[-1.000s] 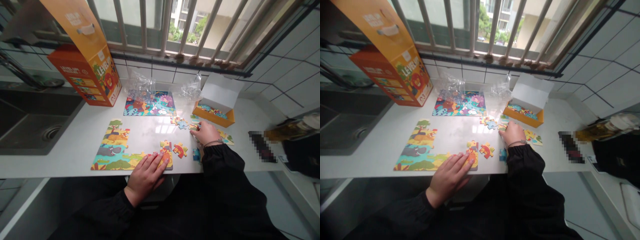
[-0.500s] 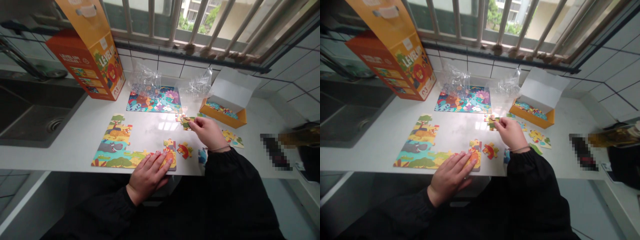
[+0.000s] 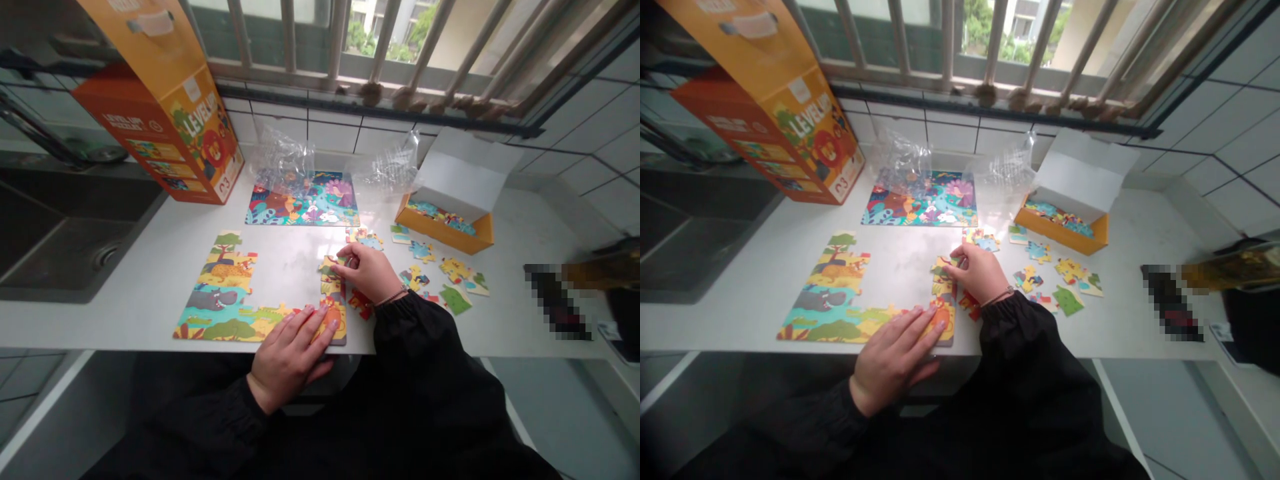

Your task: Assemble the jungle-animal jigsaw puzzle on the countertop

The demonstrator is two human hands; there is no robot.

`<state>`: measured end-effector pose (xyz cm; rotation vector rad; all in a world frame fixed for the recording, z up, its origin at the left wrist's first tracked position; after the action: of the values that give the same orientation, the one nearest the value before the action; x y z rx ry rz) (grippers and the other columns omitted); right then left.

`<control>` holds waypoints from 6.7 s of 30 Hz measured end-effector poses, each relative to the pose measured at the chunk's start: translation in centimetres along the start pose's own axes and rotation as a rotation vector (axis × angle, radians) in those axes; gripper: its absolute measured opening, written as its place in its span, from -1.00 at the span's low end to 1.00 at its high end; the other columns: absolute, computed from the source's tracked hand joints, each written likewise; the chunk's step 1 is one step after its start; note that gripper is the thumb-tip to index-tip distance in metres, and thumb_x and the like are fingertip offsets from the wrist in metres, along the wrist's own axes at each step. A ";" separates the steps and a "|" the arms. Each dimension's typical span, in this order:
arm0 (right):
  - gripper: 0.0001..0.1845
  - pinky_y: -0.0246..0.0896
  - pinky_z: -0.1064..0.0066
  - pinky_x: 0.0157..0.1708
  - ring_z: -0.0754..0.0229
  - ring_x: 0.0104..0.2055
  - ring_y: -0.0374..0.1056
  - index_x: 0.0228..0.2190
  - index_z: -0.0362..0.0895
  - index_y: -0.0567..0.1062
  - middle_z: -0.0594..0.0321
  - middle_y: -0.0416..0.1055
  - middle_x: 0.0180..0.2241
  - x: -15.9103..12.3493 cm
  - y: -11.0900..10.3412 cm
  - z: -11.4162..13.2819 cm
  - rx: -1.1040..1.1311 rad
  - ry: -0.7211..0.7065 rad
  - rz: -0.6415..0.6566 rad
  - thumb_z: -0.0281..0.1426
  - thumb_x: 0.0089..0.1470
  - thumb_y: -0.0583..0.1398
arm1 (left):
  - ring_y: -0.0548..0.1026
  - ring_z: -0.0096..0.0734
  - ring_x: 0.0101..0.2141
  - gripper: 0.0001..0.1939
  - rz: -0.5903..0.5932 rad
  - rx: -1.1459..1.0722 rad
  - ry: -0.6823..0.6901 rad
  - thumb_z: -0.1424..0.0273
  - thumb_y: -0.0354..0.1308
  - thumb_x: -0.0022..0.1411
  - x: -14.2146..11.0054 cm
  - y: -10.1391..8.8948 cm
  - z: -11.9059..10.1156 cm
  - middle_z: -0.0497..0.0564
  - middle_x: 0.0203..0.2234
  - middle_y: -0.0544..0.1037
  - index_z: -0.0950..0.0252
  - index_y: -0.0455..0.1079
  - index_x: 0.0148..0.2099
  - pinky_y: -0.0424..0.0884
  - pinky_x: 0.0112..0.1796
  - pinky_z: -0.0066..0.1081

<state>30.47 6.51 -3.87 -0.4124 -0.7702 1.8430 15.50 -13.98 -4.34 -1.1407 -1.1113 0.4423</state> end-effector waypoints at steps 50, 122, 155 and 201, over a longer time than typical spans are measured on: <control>-0.65 0.22 0.03 0.19 -0.17 0.12 0.35 -0.04 -0.09 0.51 -0.05 0.50 0.01 -0.8 -4.0 -1.6 -0.336 0.118 -0.437 -0.19 0.21 0.36 | 0.51 -0.04 0.30 -0.43 0.013 0.002 0.006 0.06 0.23 0.51 0.1 0.0 -0.1 0.06 0.40 0.48 0.15 0.46 0.43 0.40 0.29 -0.11; -0.58 0.44 -0.04 0.14 -0.15 0.07 0.55 0.01 -0.07 0.59 0.01 0.63 0.05 -8.0 -12.4 -4.1 -0.376 -0.044 -0.374 -0.12 0.21 0.37 | 0.66 -0.13 0.12 -0.58 -0.220 -0.035 0.094 0.17 0.33 0.46 -0.9 -0.5 0.0 0.12 0.20 0.66 0.20 0.56 0.27 0.53 0.14 -0.20; -0.57 0.38 -0.06 0.29 -0.09 0.19 0.55 0.01 0.01 0.55 0.07 0.62 0.16 -5.6 4.6 7.7 -0.006 -0.498 -0.141 -0.33 0.16 0.51 | 0.69 -0.16 0.08 -0.64 -0.286 -0.091 0.063 0.24 0.38 0.39 -1.3 -0.7 0.1 0.05 0.10 0.73 0.22 0.61 0.18 0.55 0.16 -0.21; -0.39 0.47 0.09 0.27 0.02 0.29 0.48 0.31 0.08 0.42 0.14 0.54 0.25 -5.0 4.2 5.9 0.114 -0.320 -0.144 -0.53 0.30 0.23 | 0.68 -0.17 0.05 -0.62 -0.271 -0.065 0.077 0.24 0.34 0.43 -0.8 -1.4 0.1 0.08 0.13 0.71 0.28 0.60 0.20 0.54 0.10 -0.23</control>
<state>25.92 -0.97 -2.71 0.0136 -0.8796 1.8275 14.77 -15.15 -3.51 -1.0363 -1.1987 0.1510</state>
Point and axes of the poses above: each hand's wrist, its own x-axis towards the middle knuckle, its own y-axis out of the palm, z = x × y, the point moved 6 cm from there along x, towards the middle knuckle
